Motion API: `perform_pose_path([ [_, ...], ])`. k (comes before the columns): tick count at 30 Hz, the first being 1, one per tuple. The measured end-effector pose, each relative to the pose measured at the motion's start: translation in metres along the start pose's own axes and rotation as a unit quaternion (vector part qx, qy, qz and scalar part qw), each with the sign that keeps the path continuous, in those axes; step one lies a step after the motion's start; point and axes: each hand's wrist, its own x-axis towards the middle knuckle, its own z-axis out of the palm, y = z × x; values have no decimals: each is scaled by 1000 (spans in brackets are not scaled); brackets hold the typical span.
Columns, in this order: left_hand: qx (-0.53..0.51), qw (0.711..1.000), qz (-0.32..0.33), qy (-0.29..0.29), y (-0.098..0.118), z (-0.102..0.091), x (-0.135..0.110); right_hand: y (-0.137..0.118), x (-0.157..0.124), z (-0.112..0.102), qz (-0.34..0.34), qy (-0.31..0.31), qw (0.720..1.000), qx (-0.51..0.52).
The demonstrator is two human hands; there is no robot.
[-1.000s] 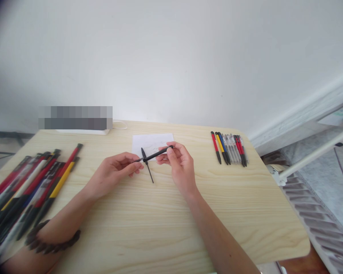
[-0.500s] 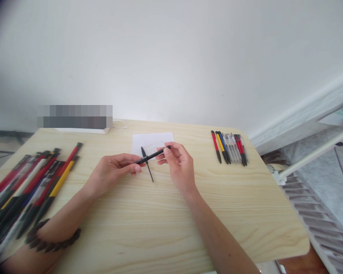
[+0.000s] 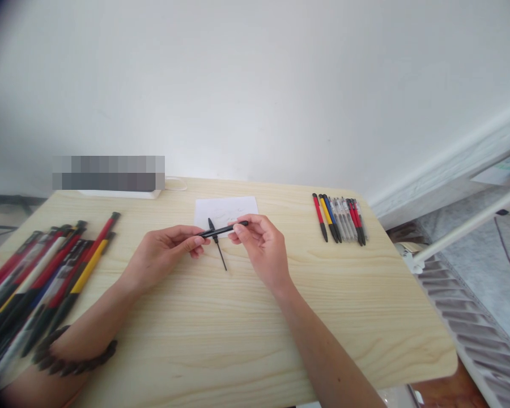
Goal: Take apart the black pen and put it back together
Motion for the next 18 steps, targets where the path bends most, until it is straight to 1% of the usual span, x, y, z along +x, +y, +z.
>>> perform_pose_path([
  [6,0,1000,5,-15,1,0,0,4,0,-2,13,-5,1000,-1],
  [12,-14,1000,2,-22,-3,-2,0,3,1,-4,14,14,1000,-12],
  [14,-25,999,2,-32,-3,-3,0,3,2,-5,19,18,1000,-13],
  [18,-42,997,1,-72,-2,-3,-1,5,4,-6,27,28,999,-10],
])
